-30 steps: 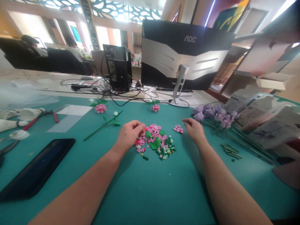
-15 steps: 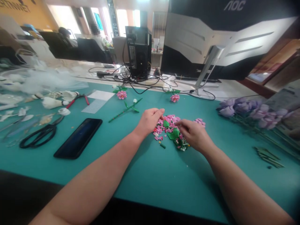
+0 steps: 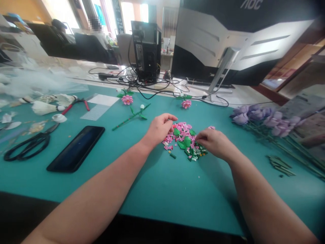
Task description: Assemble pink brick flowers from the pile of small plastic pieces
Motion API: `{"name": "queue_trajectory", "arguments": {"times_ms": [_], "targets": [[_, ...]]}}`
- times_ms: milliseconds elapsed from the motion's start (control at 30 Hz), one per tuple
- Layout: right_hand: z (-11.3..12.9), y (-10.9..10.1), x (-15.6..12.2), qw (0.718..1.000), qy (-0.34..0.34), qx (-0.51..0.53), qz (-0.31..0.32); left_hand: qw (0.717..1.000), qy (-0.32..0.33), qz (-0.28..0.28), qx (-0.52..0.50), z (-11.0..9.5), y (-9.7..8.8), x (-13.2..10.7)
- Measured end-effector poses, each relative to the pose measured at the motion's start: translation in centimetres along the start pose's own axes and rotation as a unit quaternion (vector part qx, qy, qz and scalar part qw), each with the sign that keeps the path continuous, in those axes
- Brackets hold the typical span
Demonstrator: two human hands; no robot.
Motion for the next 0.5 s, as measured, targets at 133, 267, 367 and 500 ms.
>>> {"name": "queue_trajectory", "arguments": {"times_ms": [133,267,367,500], "targets": [[0.2,-0.2,-0.2,1.0,-0.004,0.006,0.011,1.0,0.002,0.005,-0.011,0.4,0.1,0.3],[0.6,0.2,0.0,0.999,-0.006,0.001,0.033,1.0,0.008,0.008,-0.001,0.8,0.2,0.4],[0.9,0.7,0.3,0.999,0.003,-0.007,0.047,1.0,0.006,0.009,-0.001,0.8,0.2,0.3],[1.2,1.3,0.5,0.999,0.007,-0.029,0.036,1.0,-0.01,0.025,-0.009,0.8,0.3,0.2]]}}
Point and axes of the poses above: each hand's wrist, its own x-axis towards the middle knuckle, its own y-axis out of the palm, z = x × y, the point moved 1 cm from there along x, towards the middle knuckle, and after that the axes turned 13 degrees about z, right-handed, at the moved point
